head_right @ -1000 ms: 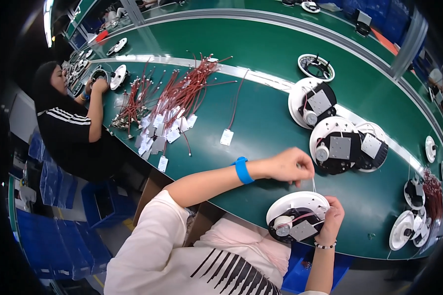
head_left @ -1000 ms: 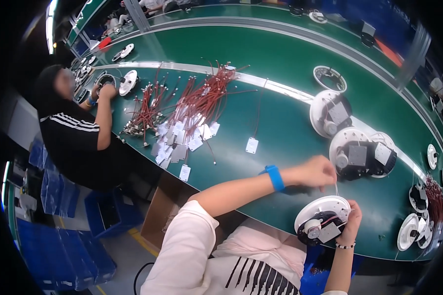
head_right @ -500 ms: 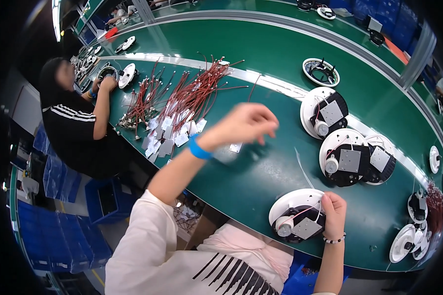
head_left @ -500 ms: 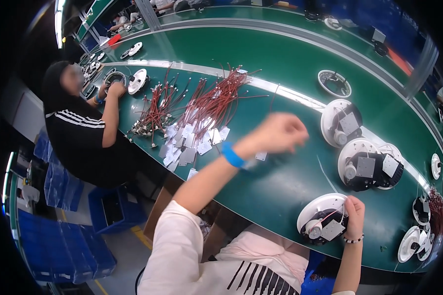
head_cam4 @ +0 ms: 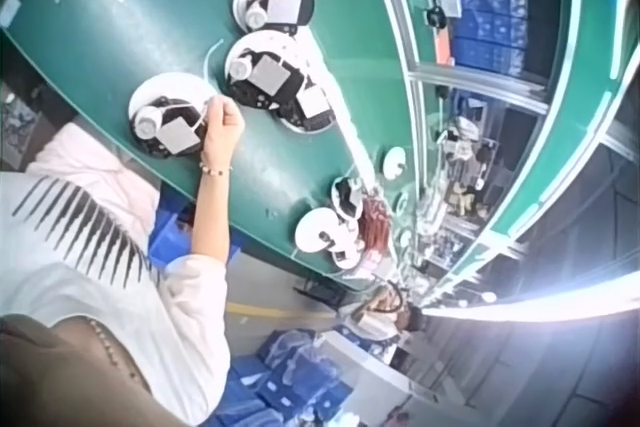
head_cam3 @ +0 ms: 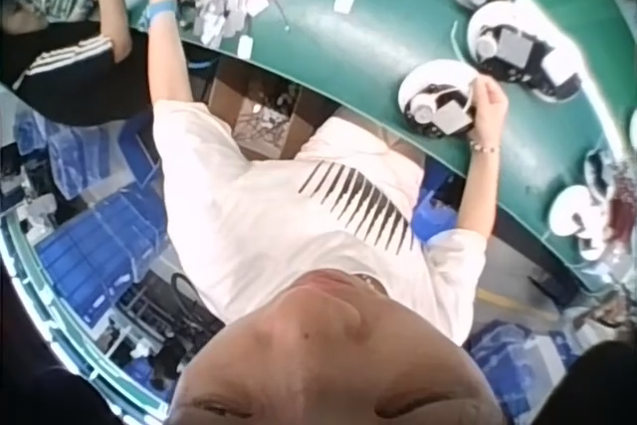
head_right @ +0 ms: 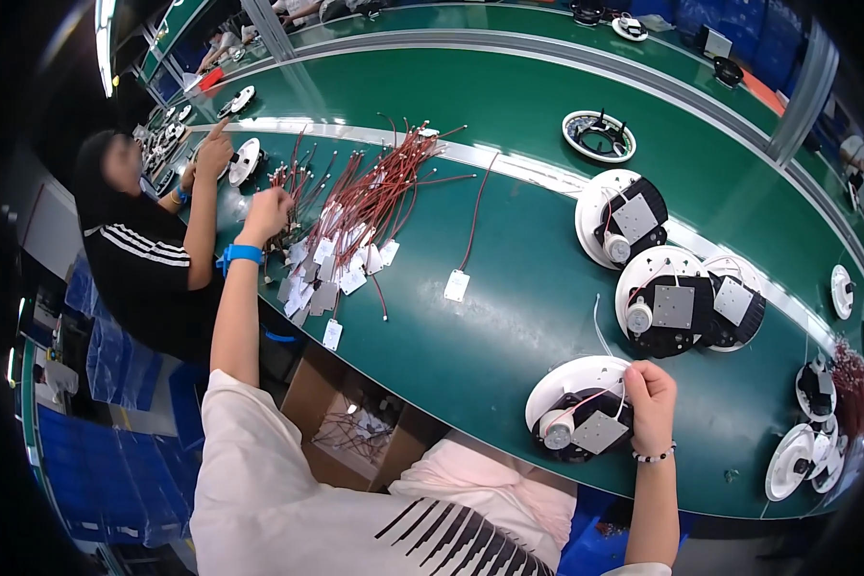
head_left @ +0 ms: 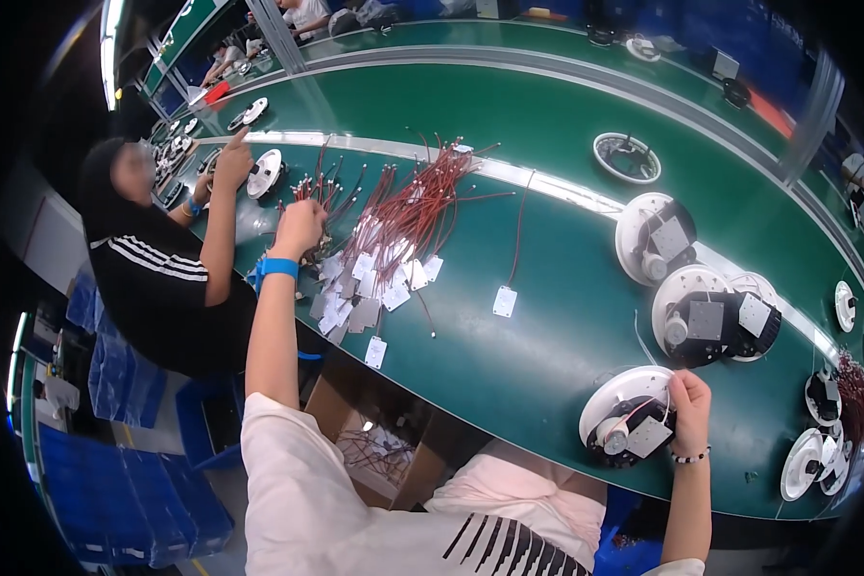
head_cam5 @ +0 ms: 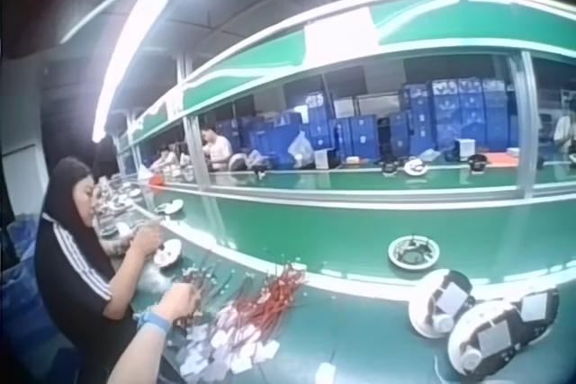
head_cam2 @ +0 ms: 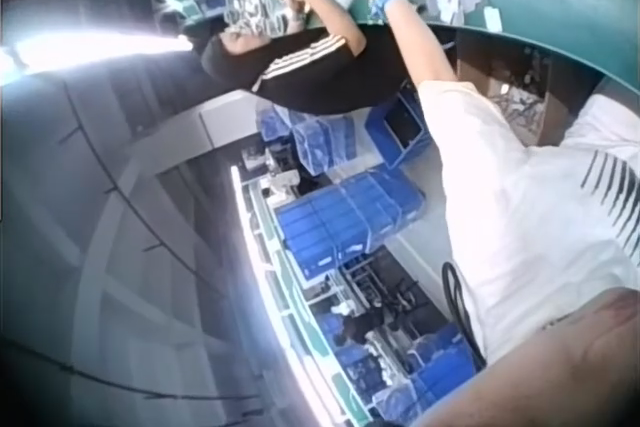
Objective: Assembling electronic modules into circular plastic housings on a factory production line.
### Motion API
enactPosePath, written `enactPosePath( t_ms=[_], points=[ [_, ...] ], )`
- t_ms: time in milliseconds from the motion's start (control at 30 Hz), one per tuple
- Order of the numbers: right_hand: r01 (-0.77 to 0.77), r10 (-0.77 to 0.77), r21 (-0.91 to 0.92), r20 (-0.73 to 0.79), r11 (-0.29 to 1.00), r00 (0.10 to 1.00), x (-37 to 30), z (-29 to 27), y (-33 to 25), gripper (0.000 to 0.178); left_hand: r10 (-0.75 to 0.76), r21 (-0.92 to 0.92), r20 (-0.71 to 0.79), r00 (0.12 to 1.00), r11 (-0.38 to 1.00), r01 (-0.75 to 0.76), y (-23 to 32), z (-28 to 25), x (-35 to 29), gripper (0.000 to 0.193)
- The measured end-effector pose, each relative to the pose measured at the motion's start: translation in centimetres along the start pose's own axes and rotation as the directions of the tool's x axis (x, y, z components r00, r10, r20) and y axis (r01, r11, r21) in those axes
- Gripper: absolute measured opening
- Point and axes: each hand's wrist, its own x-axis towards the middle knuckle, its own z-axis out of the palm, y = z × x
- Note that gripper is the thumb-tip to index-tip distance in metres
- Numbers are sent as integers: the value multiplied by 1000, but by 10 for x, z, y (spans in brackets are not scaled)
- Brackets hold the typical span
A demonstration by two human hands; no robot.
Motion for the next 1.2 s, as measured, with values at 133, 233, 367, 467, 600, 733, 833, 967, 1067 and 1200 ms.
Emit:
enactPosePath(
  t_ms=[133, 233, 367, 467, 600, 733, 833, 967, 1067, 1200],
  points=[
    [10, -10, 13, -17, 1000, 1000, -2, -2, 3, 15, 9, -143, -311, 950, 988, -56, 6, -22, 14, 12],
    [6, -6, 15, -22, 1000, 1000, -3, -5, 5, 16, -289, -478, -272, 918, 868, 132, 38, -60, 11, 12],
    [16, -16, 22, -16, 1000, 1000, -6, -3, 4, 17, 127, 40, -481, 867, 992, -123, 34, -64, 22, 10],
    [23, -22, 29, -33, 999, 999, -7, 0, 6, 16, 355, 213, -674, 648, 933, -290, 51, -85, 24, 7],
    [23, -24, -18, -44, 1000, 999, -7, -5, 4, 14, 276, 56, -544, 793, 954, -294, 82, -100, 18, 8],
    [111, -135, -201, -111, 973, 985, -8, 3, -14, 24, 279, -28, -457, 844, 944, -328, 127, -121, -3, 10],
    [381, -674, -811, -22, 445, 738, -20, 23, -59, 46, 477, -39, -335, 813, 855, -518, 176, -146, -41, 9],
    [665, -731, -613, 198, 427, 652, -40, 77, -101, 56, 876, -87, -265, 403, 394, -915, 253, -155, -124, 17],
    [661, -526, -335, 412, 672, 744, -55, 104, -103, 46, 960, -145, -145, 241, 220, -965, 293, -162, -182, 18],
    [237, -232, 37, 393, 971, 890, -77, 84, -74, 24, 884, -720, -306, 352, 27, -694, 275, -148, -150, 23]
  ],
)
